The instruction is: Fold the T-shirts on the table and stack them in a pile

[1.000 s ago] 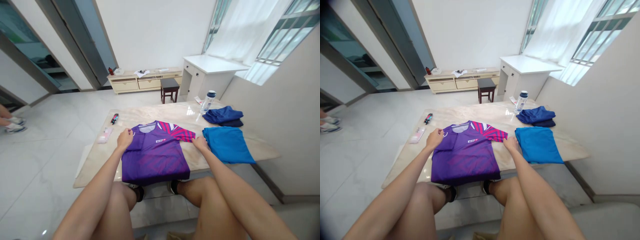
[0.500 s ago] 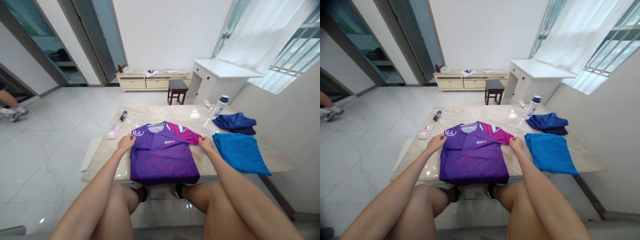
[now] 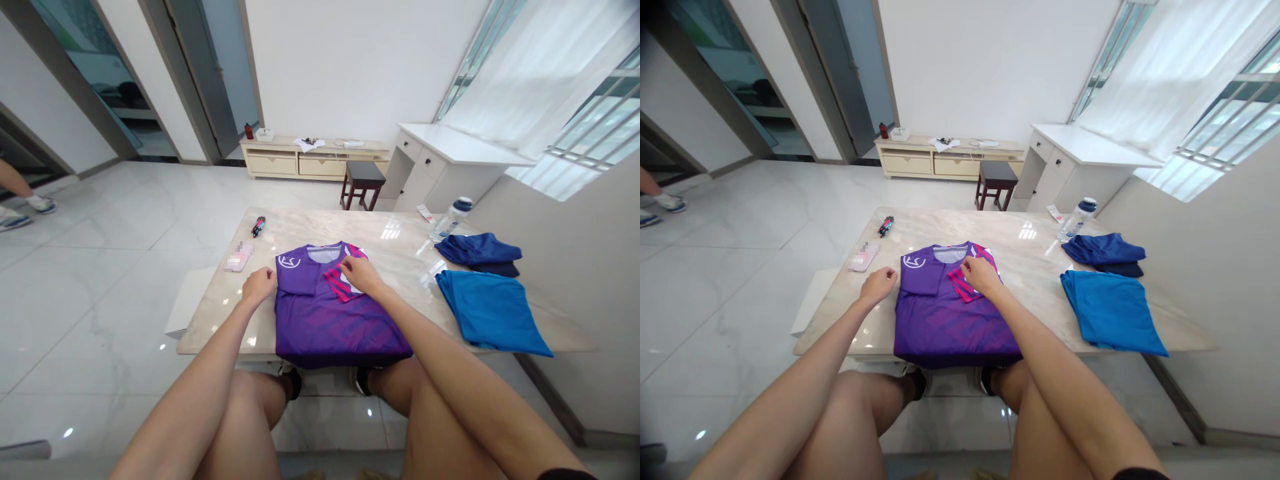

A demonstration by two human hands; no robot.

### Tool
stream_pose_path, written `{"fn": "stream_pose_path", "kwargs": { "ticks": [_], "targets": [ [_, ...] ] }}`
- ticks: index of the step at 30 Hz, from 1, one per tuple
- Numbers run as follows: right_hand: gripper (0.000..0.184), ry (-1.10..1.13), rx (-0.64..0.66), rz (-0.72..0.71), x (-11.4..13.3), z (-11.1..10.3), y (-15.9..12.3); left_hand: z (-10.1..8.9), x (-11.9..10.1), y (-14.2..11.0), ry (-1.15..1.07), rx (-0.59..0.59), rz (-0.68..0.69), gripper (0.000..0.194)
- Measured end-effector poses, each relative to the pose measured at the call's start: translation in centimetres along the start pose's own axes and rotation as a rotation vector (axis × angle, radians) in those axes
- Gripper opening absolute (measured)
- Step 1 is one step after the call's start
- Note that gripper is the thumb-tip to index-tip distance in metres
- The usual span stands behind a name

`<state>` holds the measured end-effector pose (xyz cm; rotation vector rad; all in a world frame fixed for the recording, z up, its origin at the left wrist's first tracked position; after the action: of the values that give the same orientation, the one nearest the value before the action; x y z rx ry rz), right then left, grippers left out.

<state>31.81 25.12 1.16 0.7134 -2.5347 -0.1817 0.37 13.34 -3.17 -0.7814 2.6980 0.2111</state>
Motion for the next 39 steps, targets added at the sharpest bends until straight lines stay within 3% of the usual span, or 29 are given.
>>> {"fn": "stream_pose_path", "kwargs": {
  "ticks": [3, 7, 11, 14, 16, 18, 20, 22, 24, 27, 29, 31, 35, 39],
  "targets": [
    [0.024, -0.098, 0.026, 0.062, -0.7, 0.8, 0.1, 0.6, 0.0, 0.0, -0.033, 0.013, 0.025, 0.028],
    [0.024, -0.167, 0.030, 0.272, -6.2, 0.8, -1.0, 2.5, -0.2, -0.4, -0.068, 0.076, 0.023, 0.025],
    [0.044, -0.209, 0.022, 0.497, -11.9, 0.6, -3.2, 4.2, -0.6, -0.5, -0.054, 0.109, -0.017, 0.042],
    [0.056, -0.184, 0.087, 0.592, -14.2, 1.1, -4.6, 5.4, -1.0, -0.3, -0.035, 0.142, -0.055, 0.048],
    [0.054, -0.179, 0.104, 0.613, -14.6, 1.2, -4.8, 6.0, -1.2, 0.0, -0.022, 0.161, -0.074, 0.043],
    [0.040, -0.183, 0.122, 0.601, -14.5, 1.2, -4.7, 6.3, -1.4, 0.4, -0.013, 0.160, -0.066, 0.033],
    [0.022, -0.184, 0.206, 0.595, -14.2, 1.6, -4.7, 6.3, -1.4, 0.6, -0.024, 0.171, -0.051, 0.025],
    [0.019, -0.163, 0.333, 0.638, -14.1, 2.1, -5.5, 6.3, -1.0, 0.5, -0.039, 0.216, -0.055, 0.025],
    [0.028, -0.088, 0.493, 0.712, -14.3, 2.8, -7.0, 6.7, -0.2, -0.2, -0.072, 0.326, -0.088, 0.032],
    [0.046, 0.067, 0.743, 0.795, -14.2, 3.6, -9.9, 8.0, 1.0, -2.7, -0.172, 0.615, -0.209, 0.040],
    [0.049, 0.108, 0.772, 0.796, -14.5, 3.3, -10.7, 8.2, 1.6, -3.9, -0.206, 0.710, -0.272, 0.043],
    [0.047, 0.116, 0.657, 0.767, -15.0, 2.6, -10.0, 7.5, 1.7, -3.2, -0.194, 0.612, -0.261, 0.044],
    [0.044, 0.073, 0.389, 0.693, -15.5, 1.6, -7.6, 5.6, 0.2, -0.4, -0.090, 0.300, -0.087, 0.040],
    [0.043, 0.001, 0.270, 0.652, -15.1, 1.8, -5.9, 5.9, -0.8, 1.2, -0.066, 0.195, -0.053, 0.032]
  ]
}}
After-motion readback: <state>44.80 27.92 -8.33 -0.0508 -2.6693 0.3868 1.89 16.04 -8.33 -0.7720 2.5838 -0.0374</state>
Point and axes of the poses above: each hand's wrist, its own y-axis towards the middle knuckle, its own z-axis out of the palm, x = y × z, the point moved 9 cm from there along y, towards the middle knuckle, and after that the axes turned 12 degrees about -x, right-handed, at the moved point
